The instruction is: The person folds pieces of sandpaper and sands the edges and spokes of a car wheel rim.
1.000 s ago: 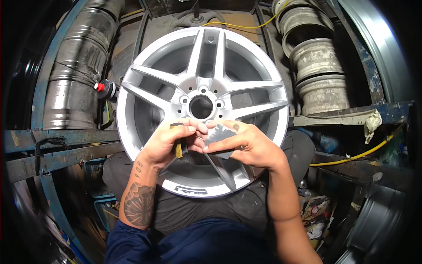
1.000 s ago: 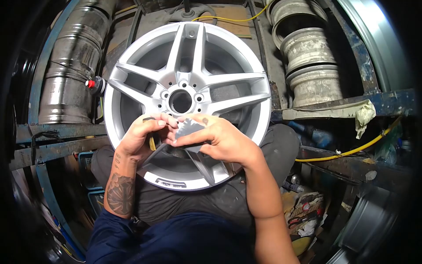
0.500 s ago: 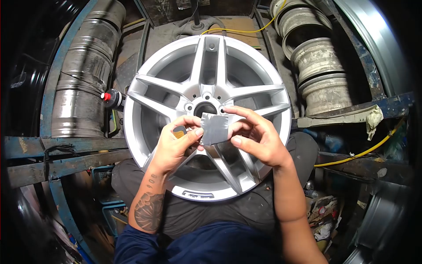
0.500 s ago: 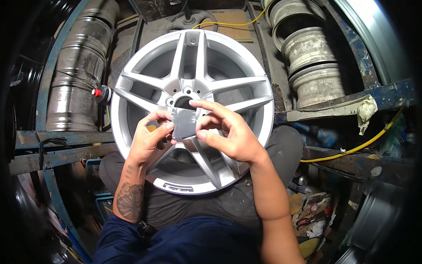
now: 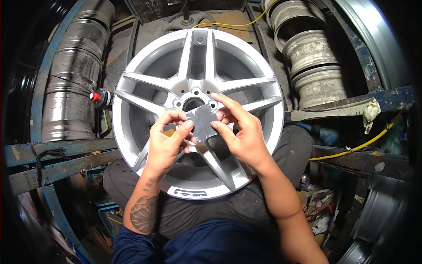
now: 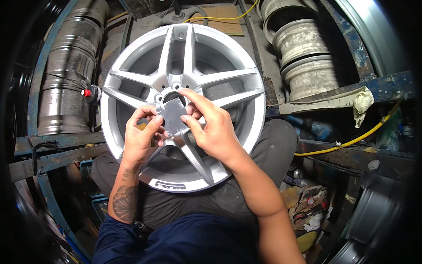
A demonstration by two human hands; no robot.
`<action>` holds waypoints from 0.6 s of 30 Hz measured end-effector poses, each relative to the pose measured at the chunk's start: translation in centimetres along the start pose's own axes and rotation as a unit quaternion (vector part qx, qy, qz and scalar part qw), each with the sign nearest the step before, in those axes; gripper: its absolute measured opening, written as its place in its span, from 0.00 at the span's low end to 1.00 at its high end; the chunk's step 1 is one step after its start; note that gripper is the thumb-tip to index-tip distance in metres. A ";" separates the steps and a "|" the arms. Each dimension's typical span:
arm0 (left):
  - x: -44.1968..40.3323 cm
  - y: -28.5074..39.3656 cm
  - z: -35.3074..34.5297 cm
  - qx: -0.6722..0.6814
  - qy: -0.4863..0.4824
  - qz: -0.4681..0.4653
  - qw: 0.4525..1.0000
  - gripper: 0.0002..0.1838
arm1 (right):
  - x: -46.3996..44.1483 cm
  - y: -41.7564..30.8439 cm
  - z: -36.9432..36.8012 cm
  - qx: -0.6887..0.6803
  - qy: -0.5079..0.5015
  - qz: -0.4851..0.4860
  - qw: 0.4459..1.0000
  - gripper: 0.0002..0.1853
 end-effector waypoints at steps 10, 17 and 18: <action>-0.3 -0.4 0.1 -0.055 0.020 0.004 0.998 0.11 | 0.4 -0.3 -0.4 -0.182 0.051 -0.015 0.982 0.28; -0.3 -0.5 0.3 0.041 -0.014 0.060 0.997 0.12 | -0.1 1.5 -1.1 -0.212 0.004 -0.103 0.972 0.30; -0.4 -0.4 0.3 0.109 -0.015 0.082 0.991 0.13 | -0.3 1.4 -1.9 -0.215 -0.011 -0.103 0.971 0.30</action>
Point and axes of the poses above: each hand's wrist, its own x-axis away from the middle knuckle, its own z-axis out of the back of the hand, y = z × x, the point moved 3 cm from there along -x, towards the middle knuckle, and after that the axes turned 8 degrees about y, right-handed, at the moved point
